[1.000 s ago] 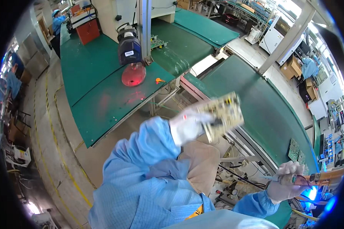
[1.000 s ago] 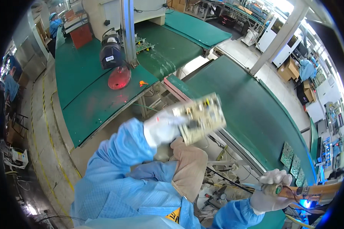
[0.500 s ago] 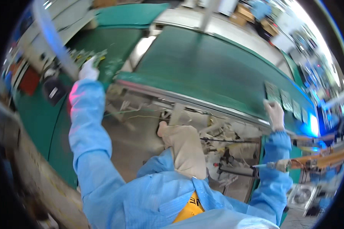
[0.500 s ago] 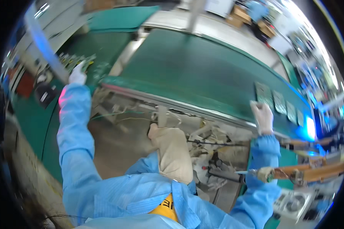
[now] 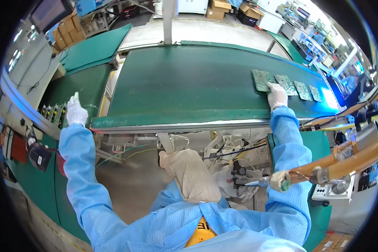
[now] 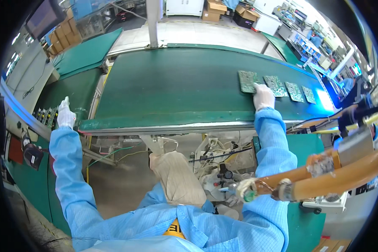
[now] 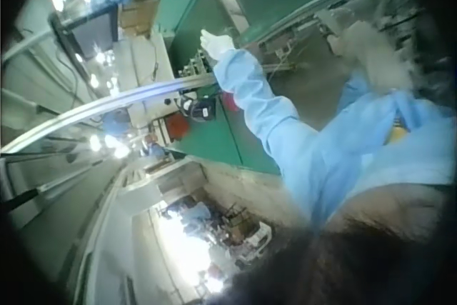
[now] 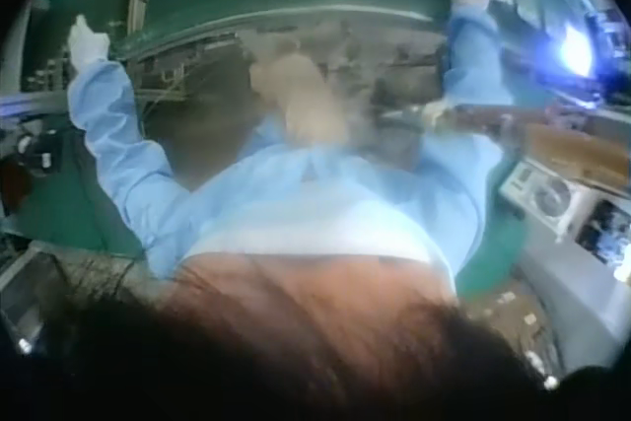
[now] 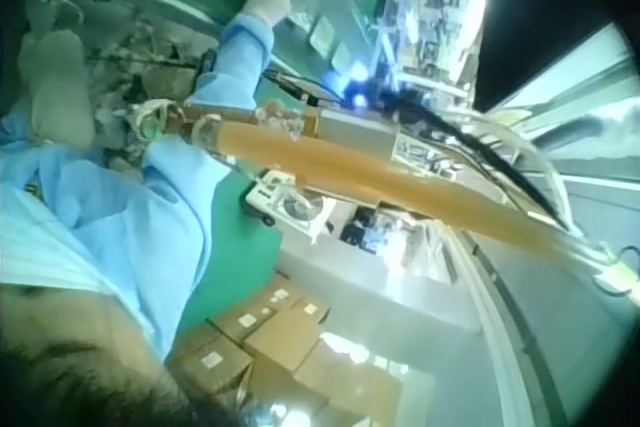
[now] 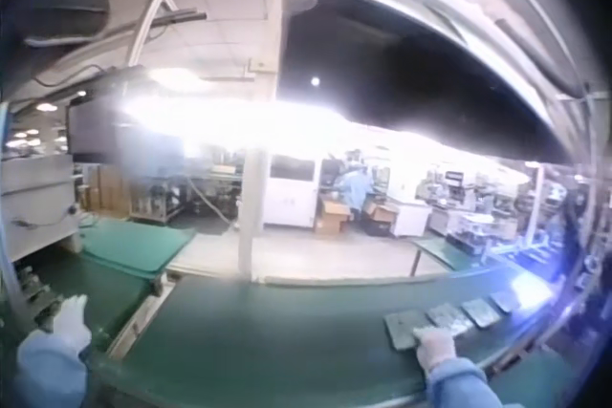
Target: Manually assemble and secure components on circuit boards using an electric screwdriver at an assembly line.
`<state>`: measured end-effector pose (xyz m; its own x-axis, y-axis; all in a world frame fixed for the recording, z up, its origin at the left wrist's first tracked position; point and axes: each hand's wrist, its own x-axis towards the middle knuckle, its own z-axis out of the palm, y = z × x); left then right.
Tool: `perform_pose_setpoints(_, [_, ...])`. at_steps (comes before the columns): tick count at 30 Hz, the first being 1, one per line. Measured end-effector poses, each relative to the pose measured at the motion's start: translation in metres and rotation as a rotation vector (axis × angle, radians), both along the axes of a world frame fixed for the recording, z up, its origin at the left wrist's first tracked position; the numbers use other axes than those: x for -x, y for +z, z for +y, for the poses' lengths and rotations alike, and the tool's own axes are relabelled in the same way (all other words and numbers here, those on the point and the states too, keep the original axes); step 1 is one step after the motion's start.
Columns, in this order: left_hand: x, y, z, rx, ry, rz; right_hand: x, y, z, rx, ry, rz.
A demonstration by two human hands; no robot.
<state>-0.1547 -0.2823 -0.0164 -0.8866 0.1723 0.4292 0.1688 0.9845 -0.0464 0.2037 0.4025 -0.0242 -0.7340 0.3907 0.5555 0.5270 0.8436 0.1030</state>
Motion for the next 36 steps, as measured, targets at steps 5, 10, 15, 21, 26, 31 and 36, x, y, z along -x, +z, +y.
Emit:
perform_pose_setpoints(5, [-0.092, 0.030, 0.167, -0.277, -0.654, -0.040, 0.039, 0.029, -0.076, 0.054, 0.059, -0.061])
perform_pose_setpoints(10, [-0.186, 0.036, 0.298, -0.172, -0.945, -0.107, 0.059, 0.052, -0.168, 0.258, 0.235, -0.139])
perform_pose_setpoints(15, [-0.215, 0.041, 0.369, -0.207, -1.062, -0.125, 0.050, 0.064, -0.217, 0.510, 0.380, 0.005])
perform_pose_setpoints(21, [-0.183, 0.010, 0.343, -0.588, -0.989, -0.225, 0.008, 0.080, -0.183, 1.497, 0.584, 0.621])
perform_pose_setpoints(26, [-0.169, 0.018, 0.306, -1.785, -0.997, -1.013, -0.025, 0.063, -0.134, 1.539, 0.803, 0.755])
perform_pose_setpoints(31, [-0.198, 0.009, 0.181, -2.185, -1.068, -1.242, -0.120, 0.121, -0.202, 2.054, 1.283, 0.976])
perform_pose_setpoints(36, [-0.253, 0.010, 0.098, -2.241, -0.838, -1.138, -0.138, 0.114, -0.246, 1.551, 1.050, 0.806])
